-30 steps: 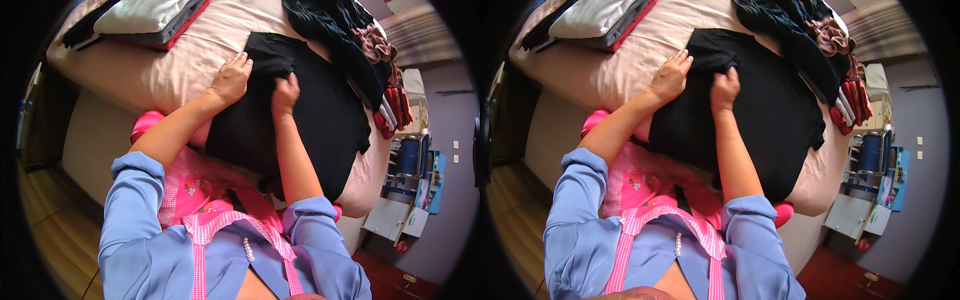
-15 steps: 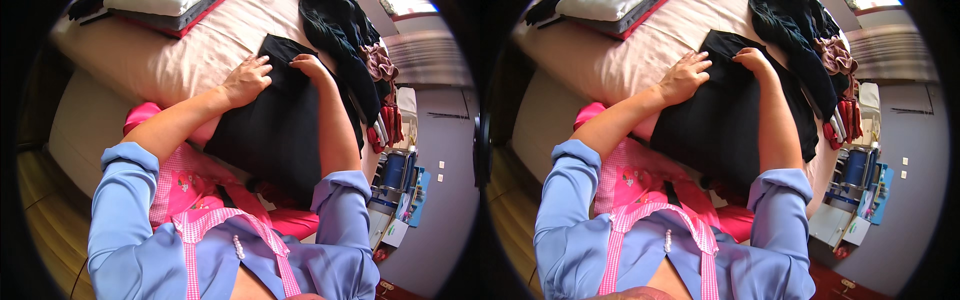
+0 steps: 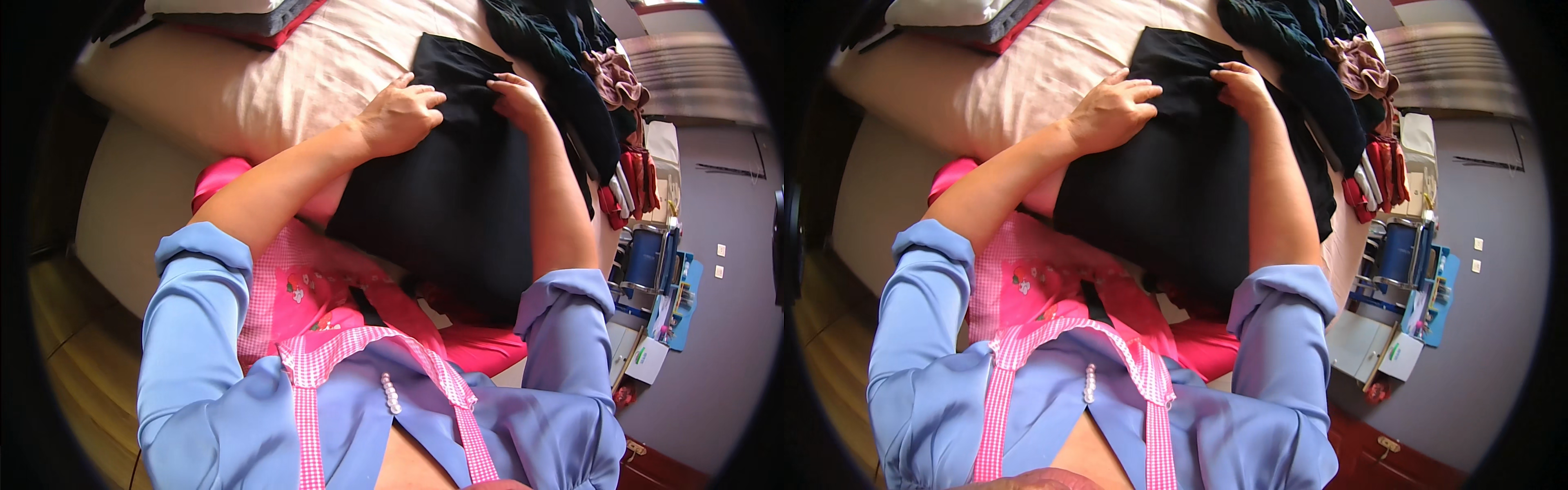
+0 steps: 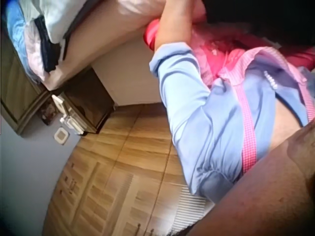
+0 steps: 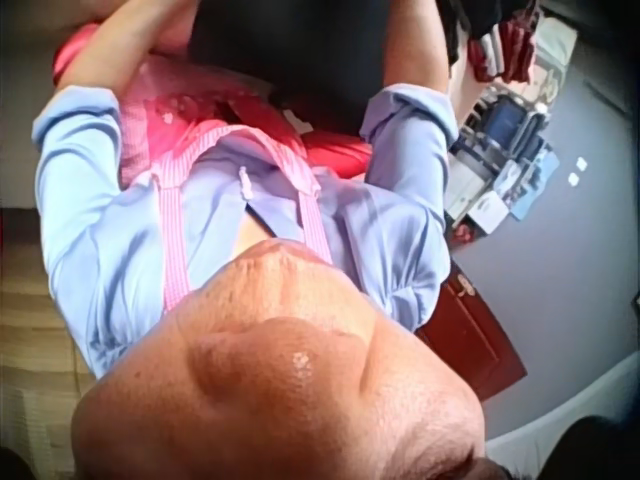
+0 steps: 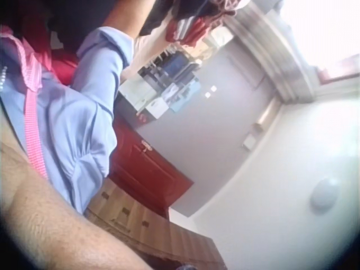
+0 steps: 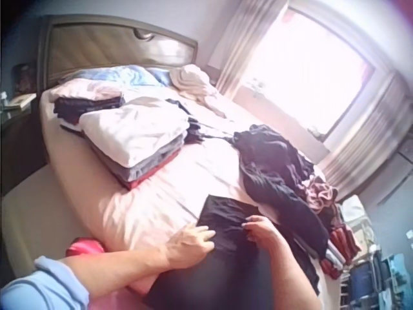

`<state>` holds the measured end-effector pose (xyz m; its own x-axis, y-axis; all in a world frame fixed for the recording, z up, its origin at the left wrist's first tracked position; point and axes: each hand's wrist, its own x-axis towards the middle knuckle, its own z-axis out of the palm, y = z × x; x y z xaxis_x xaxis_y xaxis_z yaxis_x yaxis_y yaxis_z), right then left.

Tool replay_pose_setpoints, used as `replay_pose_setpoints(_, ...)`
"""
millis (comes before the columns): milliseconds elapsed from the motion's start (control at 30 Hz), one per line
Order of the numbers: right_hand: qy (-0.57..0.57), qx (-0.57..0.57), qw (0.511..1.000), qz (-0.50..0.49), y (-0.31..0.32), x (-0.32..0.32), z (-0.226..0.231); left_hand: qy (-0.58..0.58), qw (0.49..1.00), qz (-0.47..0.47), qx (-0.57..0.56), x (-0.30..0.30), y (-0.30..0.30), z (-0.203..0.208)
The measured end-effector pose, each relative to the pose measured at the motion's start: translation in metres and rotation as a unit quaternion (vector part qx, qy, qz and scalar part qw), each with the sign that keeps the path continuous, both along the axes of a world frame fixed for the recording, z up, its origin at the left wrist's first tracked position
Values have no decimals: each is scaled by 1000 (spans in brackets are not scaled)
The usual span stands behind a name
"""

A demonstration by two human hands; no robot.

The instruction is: The person folds a red patterned cloth, a black t-shirt, and a black dress on a bed. They smooth out each item, fold the sleeves and sides, and stack the finished items on the left side of the bed.

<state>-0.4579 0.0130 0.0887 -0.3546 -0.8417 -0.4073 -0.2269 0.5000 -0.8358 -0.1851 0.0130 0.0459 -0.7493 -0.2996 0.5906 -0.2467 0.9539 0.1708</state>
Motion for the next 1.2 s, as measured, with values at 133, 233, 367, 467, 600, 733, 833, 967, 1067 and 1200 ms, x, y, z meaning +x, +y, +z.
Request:
replay_pose_setpoints(133,-23,-52,994,-94,0,10,-21,54,998,-2,35,-4,6,-3)
replay_pose_setpoints(233,-9,-68,989,-134,6,14,-24,16,997,31,62,-5,8,1)
replay_pose_setpoints(367,208,-56,975,-52,9,32,-26,-35,998,0,58,-3,-2,-3)
replay_pose_setpoints(467,184,-51,976,-103,13,23,-31,-2,998,-42,45,-3,-3,-1)
replay_pose_setpoints(600,286,-131,935,-164,16,29,-46,64,994,-55,66,-5,0,0)
replay_pose_setpoints(733,371,-161,901,-159,40,80,-29,66,996,24,53,-5,-2,-3)
replay_pose_setpoints(833,369,-188,900,-135,53,85,-34,-33,990,103,91,-2,2,-5)
replay_pose_setpoints(967,384,-170,901,-108,61,69,-43,-57,991,91,82,-1,0,-9)
replay_pose_setpoints(1067,430,-166,884,-79,62,74,-41,-59,993,80,60,0,-1,-4)
replay_pose_setpoints(1200,489,-121,862,-64,64,86,-24,-97,992,25,75,0,-2,-6)
